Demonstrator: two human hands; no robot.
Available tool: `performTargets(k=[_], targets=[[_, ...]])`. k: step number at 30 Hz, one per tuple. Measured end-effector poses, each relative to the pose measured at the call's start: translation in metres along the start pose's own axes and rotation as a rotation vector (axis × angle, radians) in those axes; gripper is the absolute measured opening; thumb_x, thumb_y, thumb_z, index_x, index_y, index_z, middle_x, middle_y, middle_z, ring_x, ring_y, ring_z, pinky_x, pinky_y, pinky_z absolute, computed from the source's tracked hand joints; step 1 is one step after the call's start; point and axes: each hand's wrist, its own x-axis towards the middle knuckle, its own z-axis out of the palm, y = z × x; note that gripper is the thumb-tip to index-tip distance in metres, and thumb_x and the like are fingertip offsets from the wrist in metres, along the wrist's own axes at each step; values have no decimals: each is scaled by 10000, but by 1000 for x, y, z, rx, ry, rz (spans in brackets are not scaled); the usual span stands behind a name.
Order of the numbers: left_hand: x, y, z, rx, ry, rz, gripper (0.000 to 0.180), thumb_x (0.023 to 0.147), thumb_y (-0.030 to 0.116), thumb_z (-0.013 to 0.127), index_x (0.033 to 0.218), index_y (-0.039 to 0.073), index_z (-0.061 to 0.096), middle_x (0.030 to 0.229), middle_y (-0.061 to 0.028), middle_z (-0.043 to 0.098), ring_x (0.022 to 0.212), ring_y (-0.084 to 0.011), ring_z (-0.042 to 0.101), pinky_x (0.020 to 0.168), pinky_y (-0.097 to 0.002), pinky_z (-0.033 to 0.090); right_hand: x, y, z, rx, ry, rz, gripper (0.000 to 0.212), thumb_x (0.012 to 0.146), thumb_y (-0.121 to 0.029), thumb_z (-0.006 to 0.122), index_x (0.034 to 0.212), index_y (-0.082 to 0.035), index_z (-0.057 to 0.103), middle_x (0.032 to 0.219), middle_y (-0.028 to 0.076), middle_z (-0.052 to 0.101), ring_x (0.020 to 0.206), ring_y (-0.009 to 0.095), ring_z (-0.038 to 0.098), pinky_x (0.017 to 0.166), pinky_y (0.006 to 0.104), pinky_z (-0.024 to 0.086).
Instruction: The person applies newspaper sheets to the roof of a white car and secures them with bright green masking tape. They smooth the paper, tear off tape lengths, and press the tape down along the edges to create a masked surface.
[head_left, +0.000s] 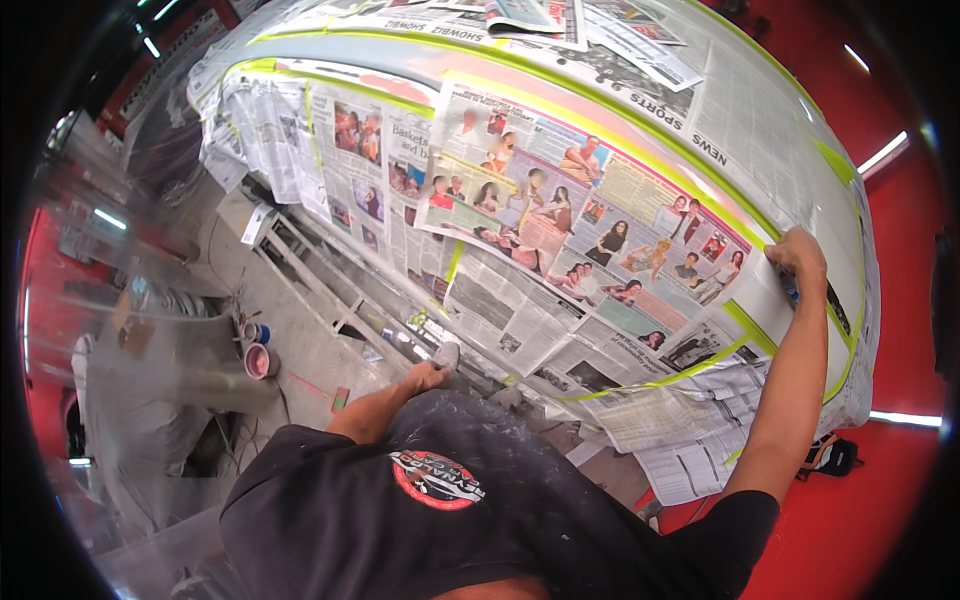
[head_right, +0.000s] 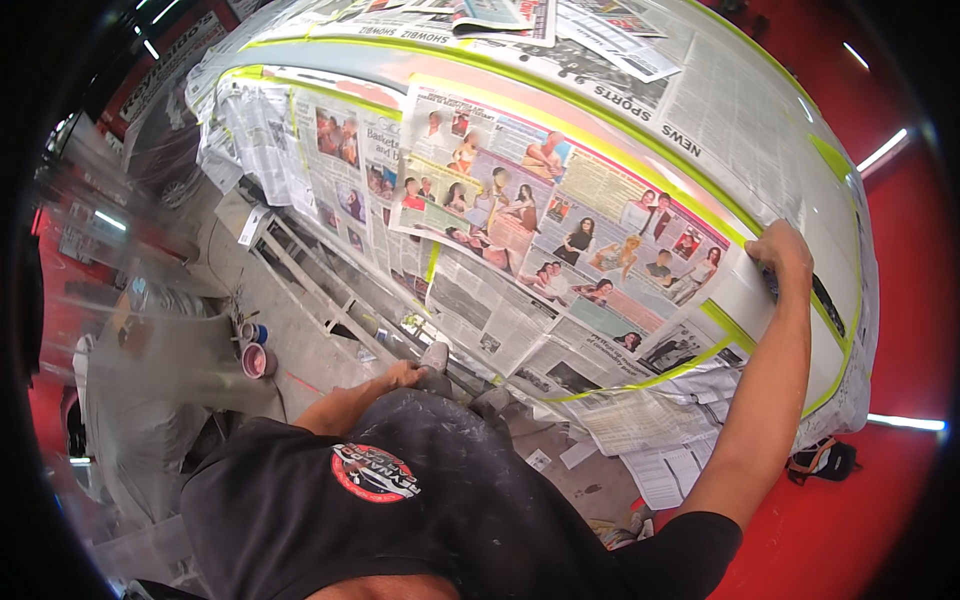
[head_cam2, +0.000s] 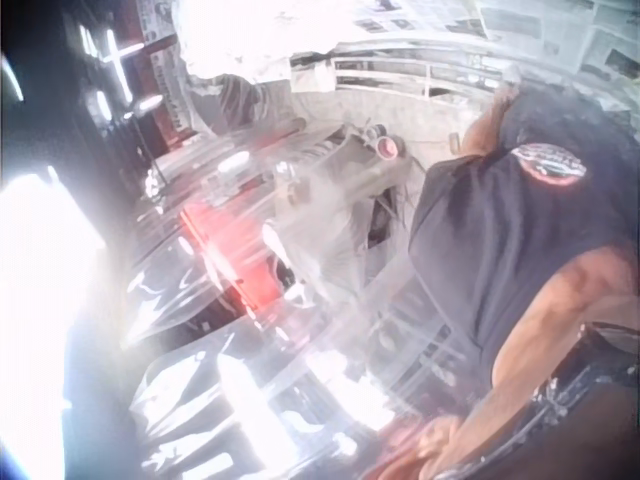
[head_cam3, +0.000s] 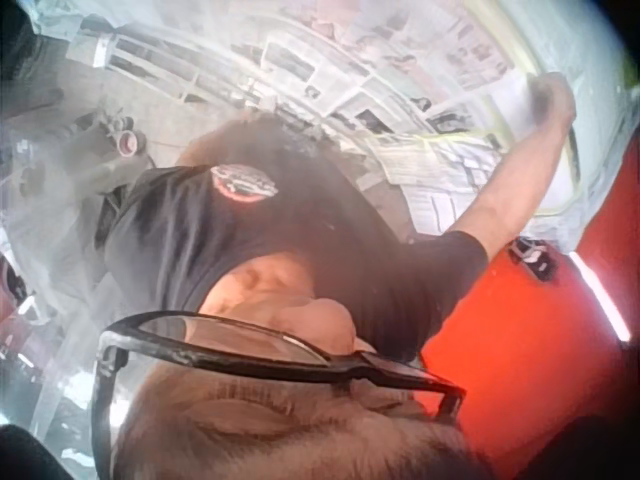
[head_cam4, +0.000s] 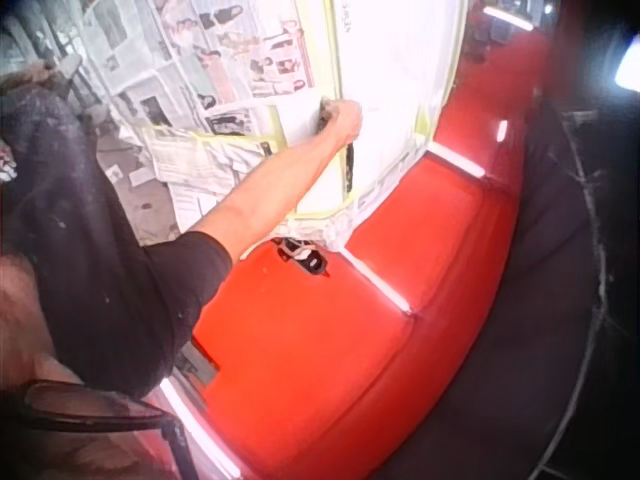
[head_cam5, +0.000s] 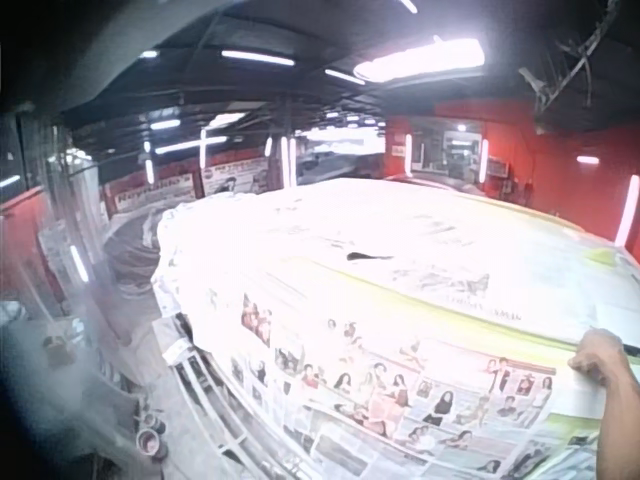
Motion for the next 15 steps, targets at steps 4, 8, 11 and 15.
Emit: performTargets(k=[4,8,11,15], targets=[[16,-16,-13,-27,59,34,641,904,523,565,1197,-40,658,1196,-258,658,1191,-385,598,1006,-414,454,19,7,7,76,-50,-52,278,739,-237,747,678,25,680,543,93,575,448,206,562,465,370,442],[-5,-20,-9,-69,64,-20,658,902,536,547,1180,-50,659,1181,-269,657,1178,-393,601,996,-423,463,18,-1,9,118,-75,-60,292,763,-225,746,670,37,659,551,105,582,440,197,558,443,371,430],[-12,-38,5,-11,78,-20,638,897,536,551,1149,-36,676,1171,-272,658,1156,-402,610,979,-434,473,31,16,17,154,-107,-96,296,787,-221,744,665,30,646,558,105,586,429,192,545,419,370,415],[-28,-27,8,-24,81,-29,583,891,511,565,1112,-11,701,1154,-263,667,1125,-414,622,954,-445,487,40,30,23,193,-133,-102,322,796,-260,752,686,26,652,558,104,589,452,211,558,453,389,427]])
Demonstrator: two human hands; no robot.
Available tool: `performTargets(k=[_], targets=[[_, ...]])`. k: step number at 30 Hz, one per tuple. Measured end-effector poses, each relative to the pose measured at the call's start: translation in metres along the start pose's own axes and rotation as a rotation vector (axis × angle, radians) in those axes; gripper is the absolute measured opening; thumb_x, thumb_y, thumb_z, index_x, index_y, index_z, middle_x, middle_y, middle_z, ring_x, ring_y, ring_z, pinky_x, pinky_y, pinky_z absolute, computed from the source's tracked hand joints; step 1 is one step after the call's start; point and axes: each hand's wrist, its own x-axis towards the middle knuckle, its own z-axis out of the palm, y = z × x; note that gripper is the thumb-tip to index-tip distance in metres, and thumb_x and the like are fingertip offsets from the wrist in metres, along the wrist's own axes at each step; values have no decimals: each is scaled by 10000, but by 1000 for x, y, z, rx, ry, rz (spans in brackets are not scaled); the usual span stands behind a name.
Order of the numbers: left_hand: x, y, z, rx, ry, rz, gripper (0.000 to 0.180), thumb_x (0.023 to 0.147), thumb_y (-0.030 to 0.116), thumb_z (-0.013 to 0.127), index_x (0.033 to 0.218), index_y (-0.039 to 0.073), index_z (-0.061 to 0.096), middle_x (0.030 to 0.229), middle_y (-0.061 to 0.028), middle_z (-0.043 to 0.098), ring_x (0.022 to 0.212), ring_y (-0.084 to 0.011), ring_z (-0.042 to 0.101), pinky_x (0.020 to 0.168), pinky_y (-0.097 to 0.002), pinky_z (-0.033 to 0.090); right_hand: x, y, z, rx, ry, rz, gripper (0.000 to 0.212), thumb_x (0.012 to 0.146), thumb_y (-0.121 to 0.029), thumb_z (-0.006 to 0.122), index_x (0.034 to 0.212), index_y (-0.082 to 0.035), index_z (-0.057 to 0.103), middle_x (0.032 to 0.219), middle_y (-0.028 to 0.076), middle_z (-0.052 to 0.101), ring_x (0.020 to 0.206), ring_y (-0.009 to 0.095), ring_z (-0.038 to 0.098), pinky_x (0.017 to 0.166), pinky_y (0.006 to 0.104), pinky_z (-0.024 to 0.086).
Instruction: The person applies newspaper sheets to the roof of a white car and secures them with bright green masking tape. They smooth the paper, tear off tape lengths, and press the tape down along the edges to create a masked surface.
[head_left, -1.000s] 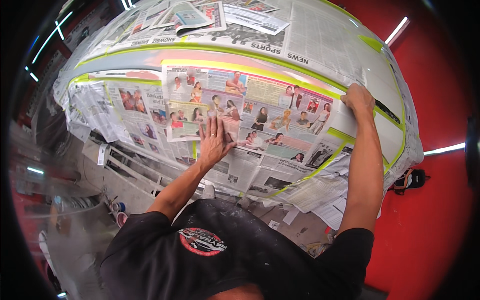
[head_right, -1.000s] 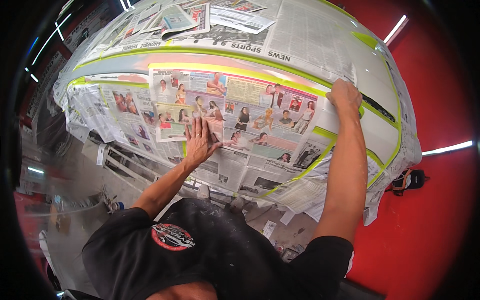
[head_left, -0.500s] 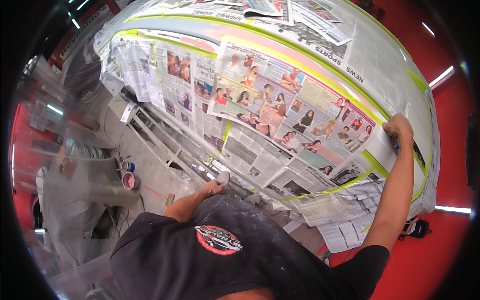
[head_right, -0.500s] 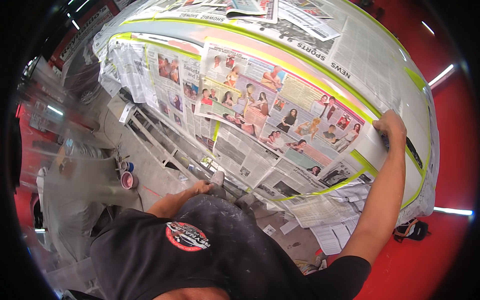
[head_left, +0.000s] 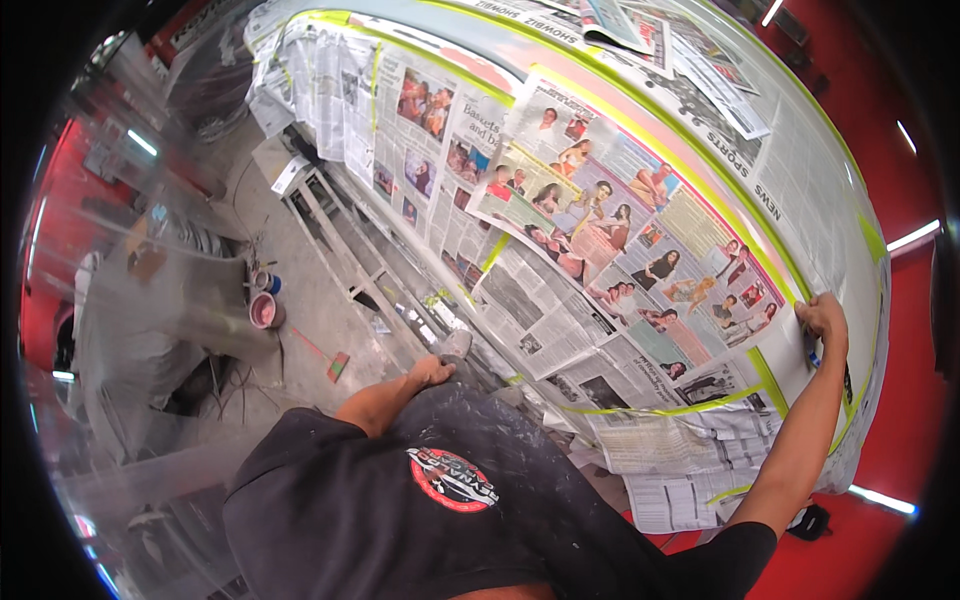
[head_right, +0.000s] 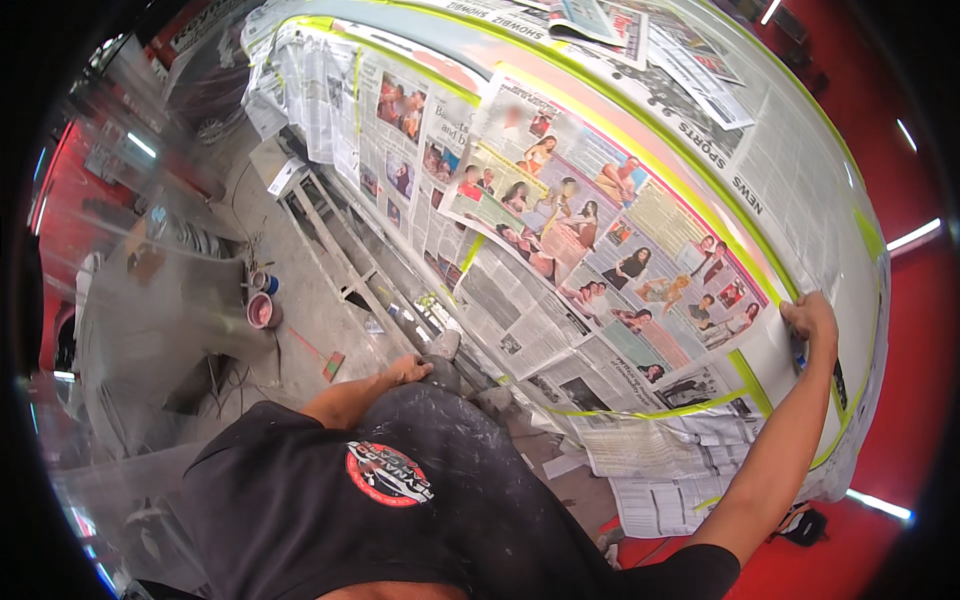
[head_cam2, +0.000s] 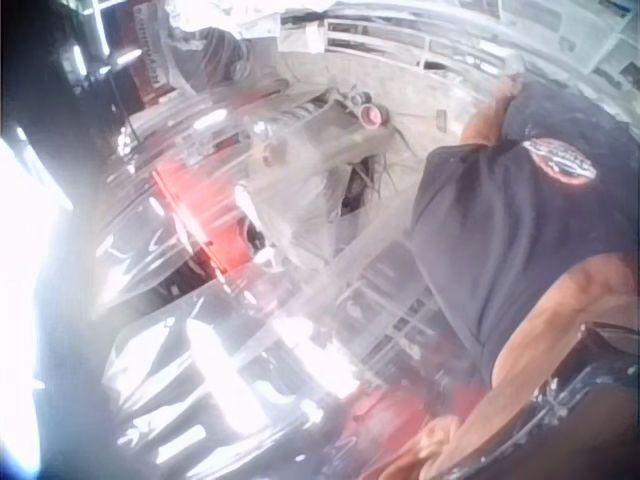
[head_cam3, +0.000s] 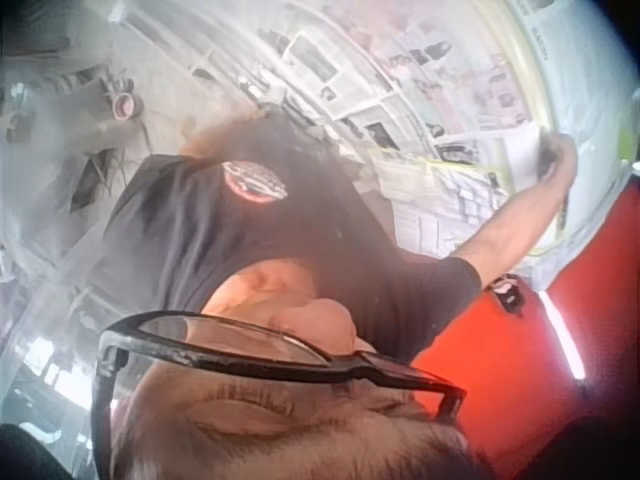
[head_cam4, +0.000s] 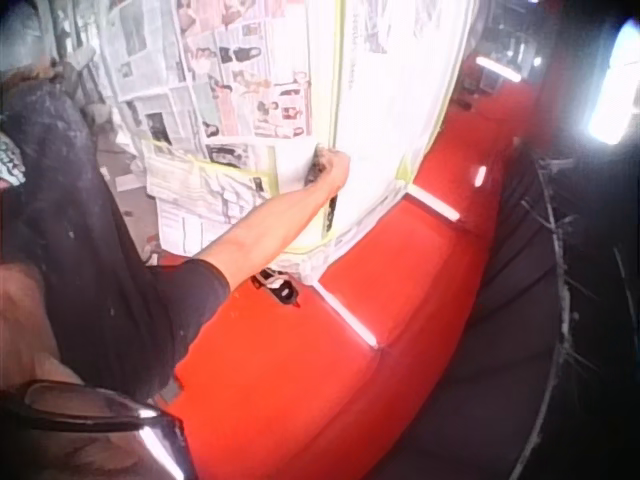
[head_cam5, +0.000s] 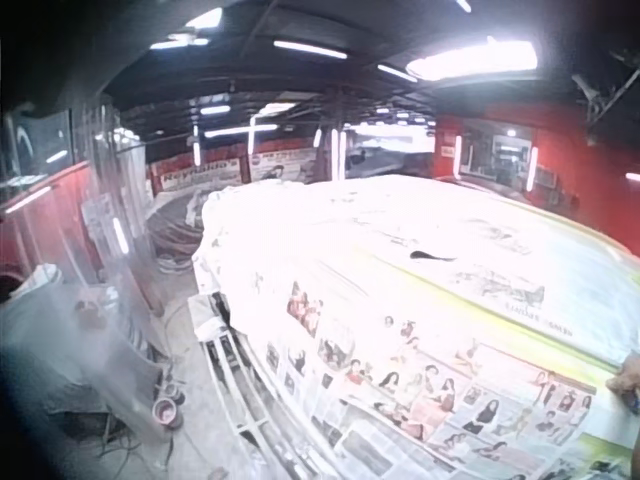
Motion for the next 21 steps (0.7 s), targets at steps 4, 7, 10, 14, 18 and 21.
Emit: performTargets(k=[4,7,10,14,18,21], targets=[[18,-13,18,-32,35,12,568,888,501,567,1106,-6,705,1132,-256,677,1108,-415,629,943,-450,494,4,4,0,5,-2,-32,324,825,-257,739,669,8,638,534,86,570,414,189,522,403,377,384],[26,-14,28,-2,33,31,576,888,515,568,1111,2,707,1151,-253,671,1116,-405,625,943,-446,497,-4,-5,-4,-11,-11,-17,330,838,-269,729,663,-5,637,525,78,563,396,179,505,376,371,355],[31,-13,33,18,26,35,585,891,530,567,1118,10,707,1169,-249,665,1126,-397,622,949,-444,497,-12,-13,-8,-28,6,-7,325,827,-253,743,683,17,634,533,84,568,418,190,531,408,366,391],[30,-8,30,29,37,-8,590,895,542,566,1125,17,706,1175,-244,665,1128,-393,622,954,-441,497,-15,-15,-7,11,9,-20,326,821,-238,748,681,33,633,529,85,567,419,196,536,424,365,409],[30,-13,27,11,20,1,585,891,533,573,1135,16,700,1186,-243,661,1141,-396,617,960,-441,496,-15,-15,-6,8,7,-20,331,819,-239,747,674,40,641,529,91,571,416,193,534,423,369,407],[28,-14,24,16,15,13,582,890,523,578,1140,10,694,1182,-253,659,1135,-404,617,958,-445,496,-7,-9,-6,0,-6,-16,350,819,-253,746,657,37,640,526,96,574,416,194,543,425,376,415]])
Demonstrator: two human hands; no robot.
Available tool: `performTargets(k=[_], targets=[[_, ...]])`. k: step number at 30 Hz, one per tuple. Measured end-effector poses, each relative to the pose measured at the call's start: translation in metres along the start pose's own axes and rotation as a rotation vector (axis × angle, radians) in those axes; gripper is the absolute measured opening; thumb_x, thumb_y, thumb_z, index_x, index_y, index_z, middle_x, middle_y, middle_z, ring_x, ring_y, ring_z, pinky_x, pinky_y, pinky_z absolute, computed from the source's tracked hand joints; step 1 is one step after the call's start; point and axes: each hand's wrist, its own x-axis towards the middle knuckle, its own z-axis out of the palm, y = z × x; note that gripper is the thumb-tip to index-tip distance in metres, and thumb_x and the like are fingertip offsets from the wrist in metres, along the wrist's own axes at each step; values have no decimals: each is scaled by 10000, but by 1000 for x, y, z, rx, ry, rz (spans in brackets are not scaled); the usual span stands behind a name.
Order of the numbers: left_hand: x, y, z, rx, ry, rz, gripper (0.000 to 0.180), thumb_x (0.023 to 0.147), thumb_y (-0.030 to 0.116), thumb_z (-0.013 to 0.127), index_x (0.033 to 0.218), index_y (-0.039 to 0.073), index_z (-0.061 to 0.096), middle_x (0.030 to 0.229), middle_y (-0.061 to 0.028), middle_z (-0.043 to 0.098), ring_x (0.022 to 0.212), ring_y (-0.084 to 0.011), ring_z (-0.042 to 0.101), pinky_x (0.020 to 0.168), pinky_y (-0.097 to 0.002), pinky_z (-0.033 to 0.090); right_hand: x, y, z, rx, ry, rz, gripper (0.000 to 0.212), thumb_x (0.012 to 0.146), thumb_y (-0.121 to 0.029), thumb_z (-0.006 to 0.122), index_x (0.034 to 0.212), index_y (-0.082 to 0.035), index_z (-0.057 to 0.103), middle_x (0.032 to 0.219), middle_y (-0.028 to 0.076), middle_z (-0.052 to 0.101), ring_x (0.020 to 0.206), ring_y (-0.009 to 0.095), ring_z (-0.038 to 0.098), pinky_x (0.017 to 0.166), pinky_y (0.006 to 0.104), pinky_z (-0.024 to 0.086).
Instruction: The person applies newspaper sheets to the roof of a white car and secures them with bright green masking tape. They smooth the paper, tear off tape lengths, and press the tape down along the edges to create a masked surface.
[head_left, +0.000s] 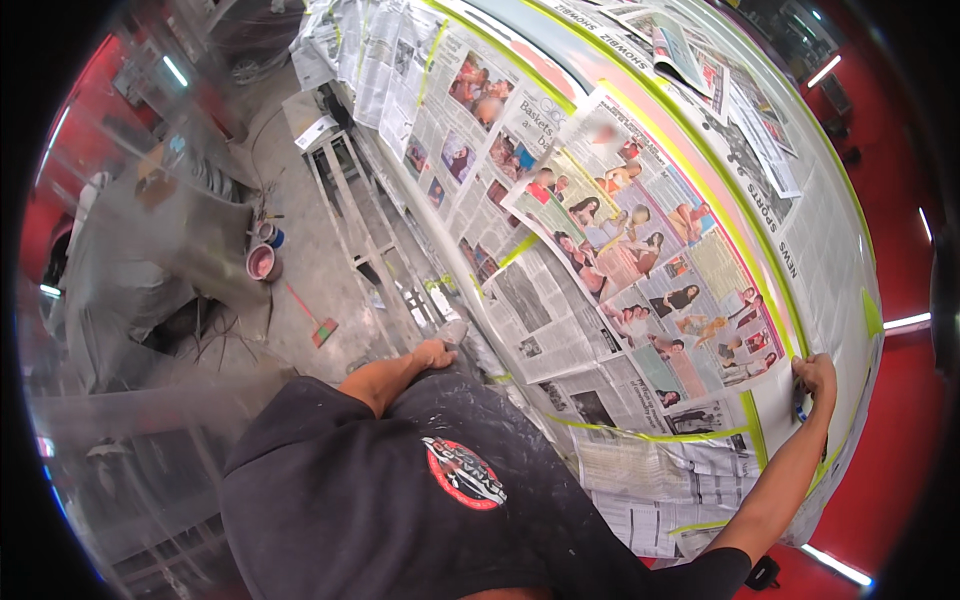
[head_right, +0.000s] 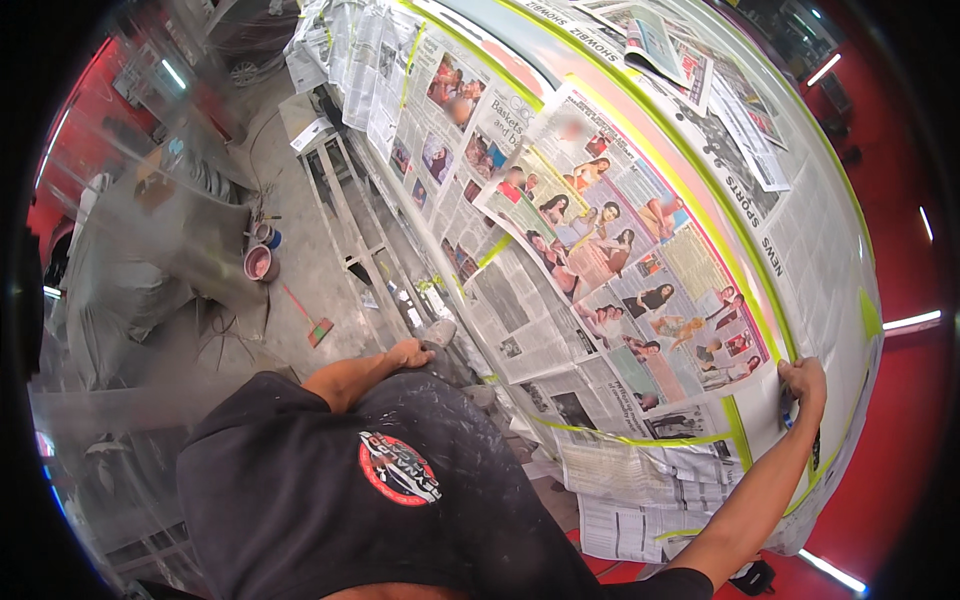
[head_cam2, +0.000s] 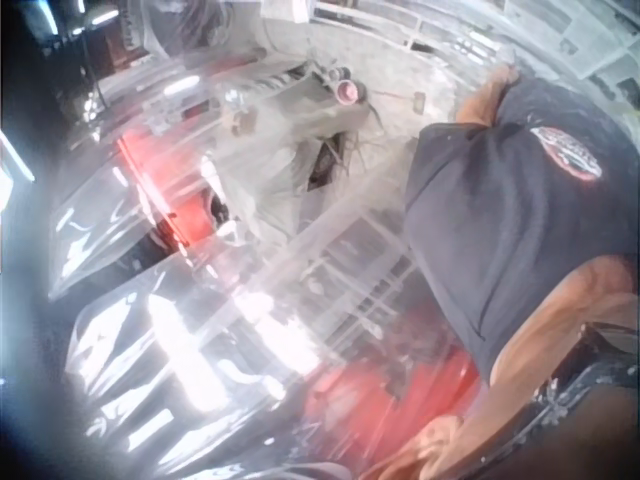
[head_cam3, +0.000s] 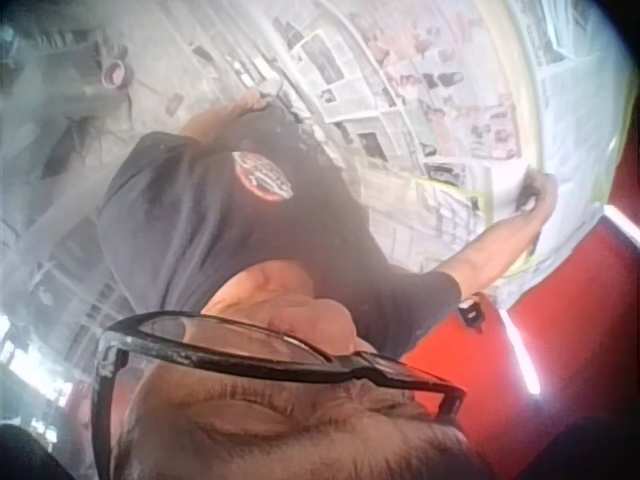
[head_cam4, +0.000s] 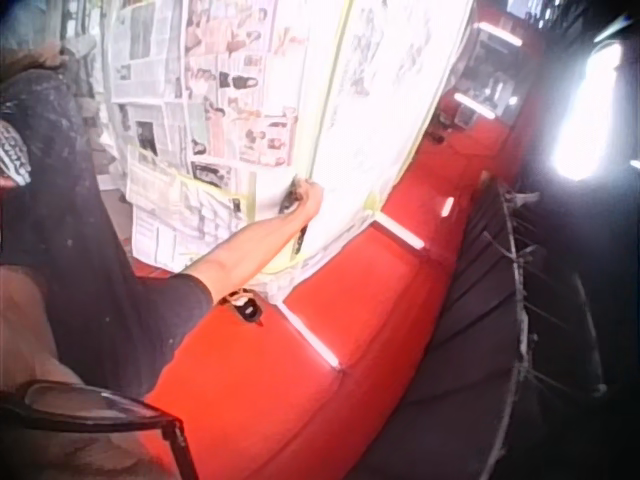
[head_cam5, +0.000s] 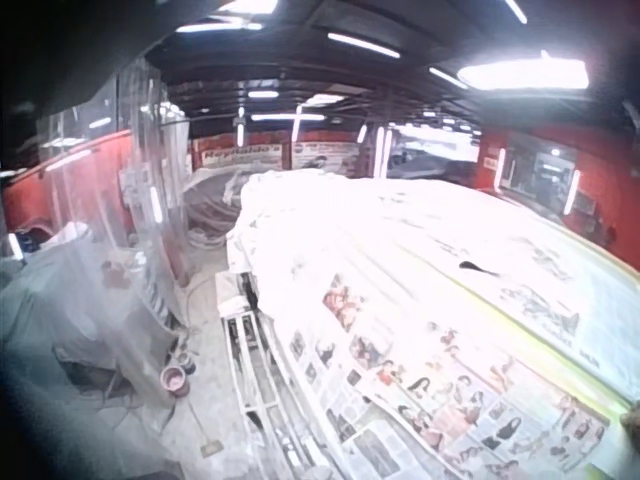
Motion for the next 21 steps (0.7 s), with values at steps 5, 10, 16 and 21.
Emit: performTargets(k=[5,10,16,21], targets=[[-6,2,-4,-18,21,28,563,895,497,571,1120,-4,693,1145,-274,663,1112,-417,625,946,-448,499,8,8,5,5,18,-16,350,819,-263,747,651,27,646,526,98,582,416,198,553,430,375,426],[-15,12,-16,-17,2,55,546,895,482,572,1100,-7,704,1108,-279,674,1107,-416,630,937,-445,498,-1,2,3,5,15,17,336,808,-269,758,666,21,662,541,106,592,439,198,565,448,373,439],[-14,13,-17,-34,0,4,564,887,488,584,1157,4,691,1127,-271,676,1119,-406,631,969,-430,482,-5,-10,1,-5,77,-7,317,774,-235,776,645,22,642,534,91,571,429,188,532,433,369,426],[-15,21,-24,5,-12,-9,580,881,503,591,1168,8,688,1145,-265,673,1130,-397,627,971,-429,481,-17,-14,-1,-64,114,31,319,755,-273,781,679,16,671,593,116,617,510,221,595,530,383,473]])
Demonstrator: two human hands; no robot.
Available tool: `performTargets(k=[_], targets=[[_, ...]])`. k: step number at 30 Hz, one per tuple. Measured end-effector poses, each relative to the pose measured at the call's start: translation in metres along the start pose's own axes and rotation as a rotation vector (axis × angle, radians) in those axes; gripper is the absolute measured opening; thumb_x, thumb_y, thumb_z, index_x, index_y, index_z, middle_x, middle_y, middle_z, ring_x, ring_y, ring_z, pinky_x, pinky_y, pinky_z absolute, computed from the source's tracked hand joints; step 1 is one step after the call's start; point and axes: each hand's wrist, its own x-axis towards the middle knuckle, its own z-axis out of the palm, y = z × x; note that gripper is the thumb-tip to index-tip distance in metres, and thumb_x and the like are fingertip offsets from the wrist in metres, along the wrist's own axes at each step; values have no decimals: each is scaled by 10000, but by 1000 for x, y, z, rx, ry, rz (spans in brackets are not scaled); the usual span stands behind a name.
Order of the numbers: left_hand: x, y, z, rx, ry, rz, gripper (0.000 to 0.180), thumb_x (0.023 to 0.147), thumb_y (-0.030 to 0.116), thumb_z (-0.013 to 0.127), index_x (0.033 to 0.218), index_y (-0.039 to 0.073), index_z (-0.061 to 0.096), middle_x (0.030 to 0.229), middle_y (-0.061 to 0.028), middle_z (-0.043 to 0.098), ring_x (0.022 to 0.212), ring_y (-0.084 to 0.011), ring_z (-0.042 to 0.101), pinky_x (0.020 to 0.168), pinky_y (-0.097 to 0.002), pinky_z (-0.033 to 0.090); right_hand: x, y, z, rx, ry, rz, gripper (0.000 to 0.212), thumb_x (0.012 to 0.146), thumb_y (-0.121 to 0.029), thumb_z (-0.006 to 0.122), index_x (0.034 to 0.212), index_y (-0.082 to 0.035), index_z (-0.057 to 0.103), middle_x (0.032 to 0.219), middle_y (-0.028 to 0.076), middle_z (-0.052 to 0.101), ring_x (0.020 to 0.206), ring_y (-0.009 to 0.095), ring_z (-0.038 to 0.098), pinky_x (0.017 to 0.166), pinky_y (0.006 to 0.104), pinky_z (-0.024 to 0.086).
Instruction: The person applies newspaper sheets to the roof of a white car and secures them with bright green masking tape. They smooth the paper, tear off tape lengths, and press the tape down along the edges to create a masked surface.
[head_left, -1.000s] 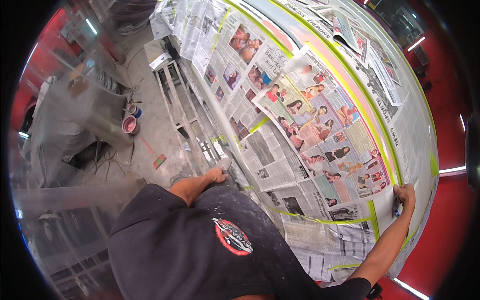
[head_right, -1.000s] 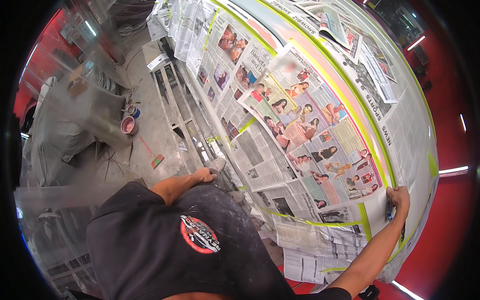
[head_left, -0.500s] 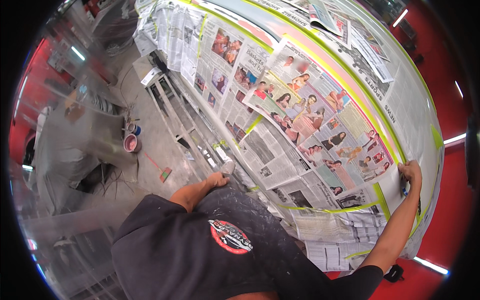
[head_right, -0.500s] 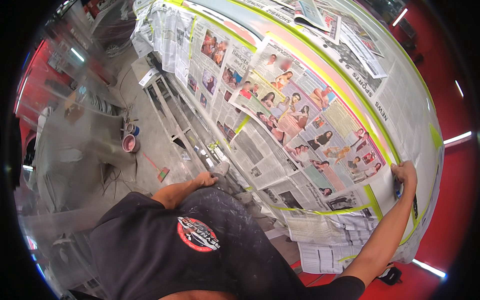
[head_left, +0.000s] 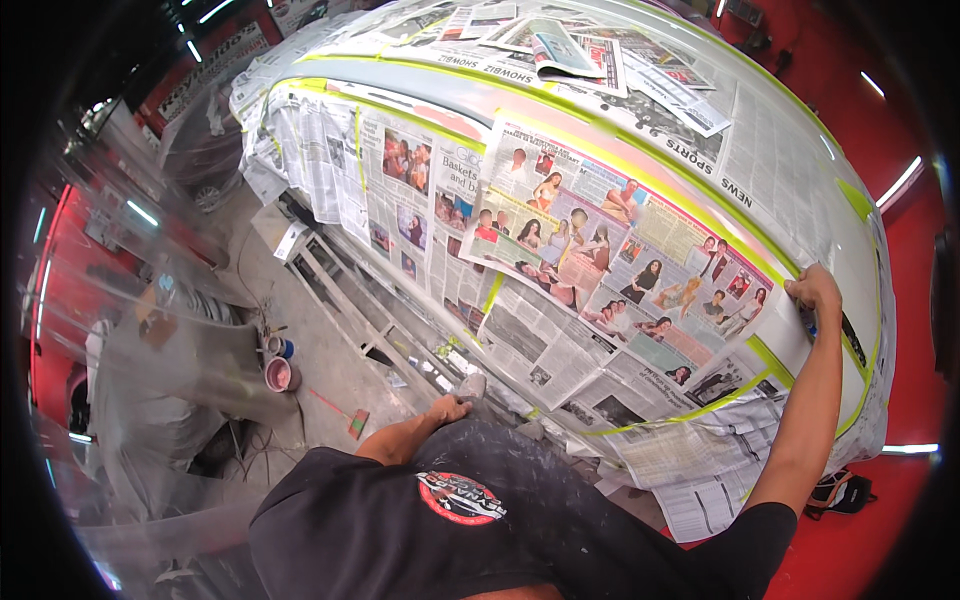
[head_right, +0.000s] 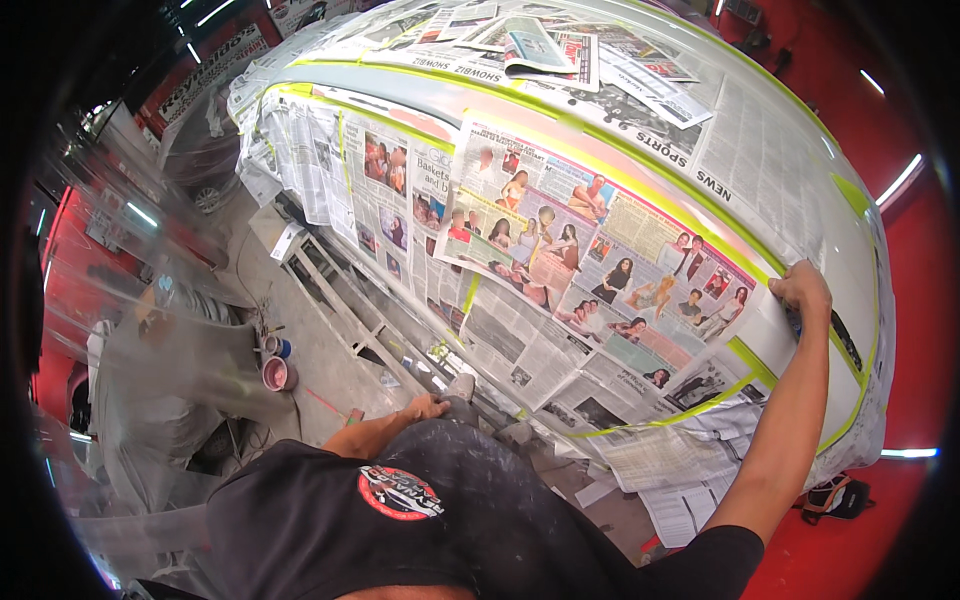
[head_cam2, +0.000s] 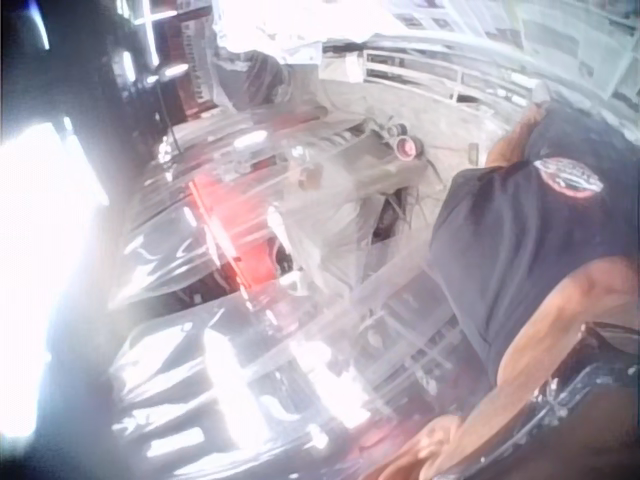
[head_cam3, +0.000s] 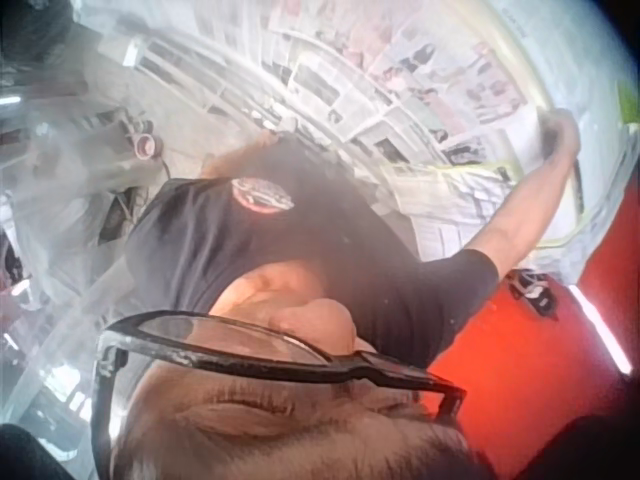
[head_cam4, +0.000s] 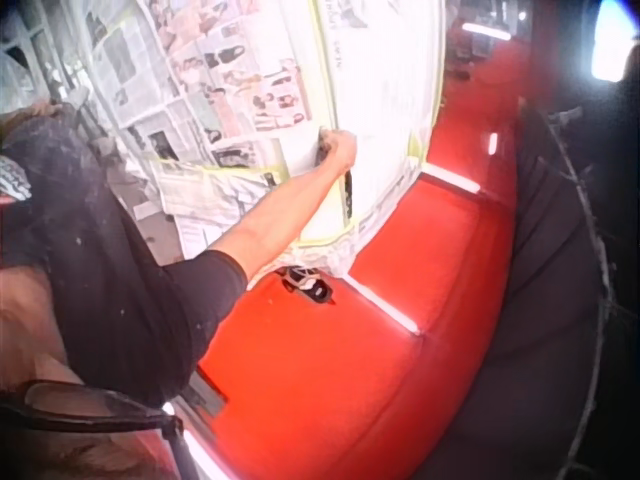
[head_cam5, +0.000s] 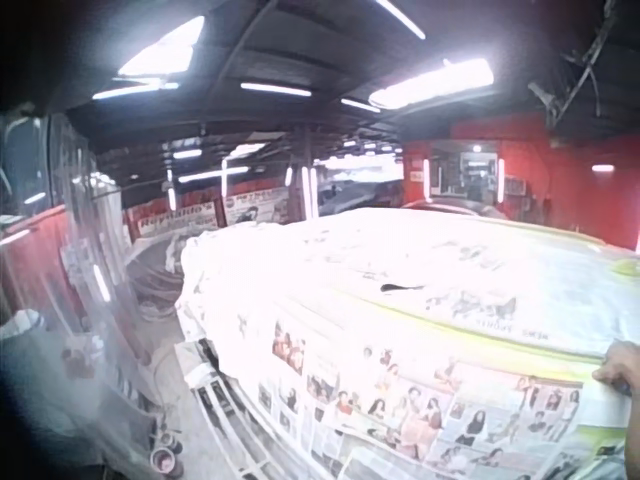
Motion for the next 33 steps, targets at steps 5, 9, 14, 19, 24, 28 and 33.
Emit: performTargets(k=[5,9,14,19,24,28,33], targets=[[5,-12,4,-17,8,34,588,883,516,587,1140,-2,696,1145,-261,674,1117,-396,632,954,-425,492,-7,-9,-4,-12,-28,56,342,750,-311,785,784,22,713,721,168,691,664,284,692,679,414,528],[2,-8,4,-19,1,44,592,885,521,579,1135,-3,698,1149,-262,672,1113,-396,634,948,-428,497,-6,-6,-4,-27,-28,65,349,747,-315,787,781,23,709,724,172,690,675,289,691,679,420,526],[7,-11,12,1,-1,15,597,877,533,577,1128,5,703,1145,-257,674,1112,-397,633,949,-429,496,5,3,2,-23,-29,51,365,732,-328,797,778,22,703,721,176,686,675,294,687,677,421,523],[6,-5,12,26,-1,26,603,871,543,564,1105,6,709,1131,-250,679,1106,-402,632,947,-431,496,1,3,3,-26,-5,27,356,730,-326,798,772,15,706,732,177,692,681,295,690,681,420,525],[-1,9,4,81,8,40,590,876,532,558,1095,7,713,1109,-252,685,1092,-402,637,941,-433,496,-5,0,0,-28,-4,41,359,731,-336,793,789,9,711,749,178,700,694,304,695,689,425,525],[6,-5,12,43,3,61,585,871,524,569,1086,0,713,1099,-251,688,1083,-400,643,935,-436,498,-5,-4,1,-49,22,26,373,729,-347,787,812,9,714,752,175,701,703,309,699,697,429,526],[7,-9,13,-1,1,73,589,868,523,578,1101,-2,710,1108,-251,687,1094,-395,641,948,-432,494,-8,-1,1,-45,19,32,363,734,-342,779,796,8,703,744,169,701,696,303,697,687,425,527]])
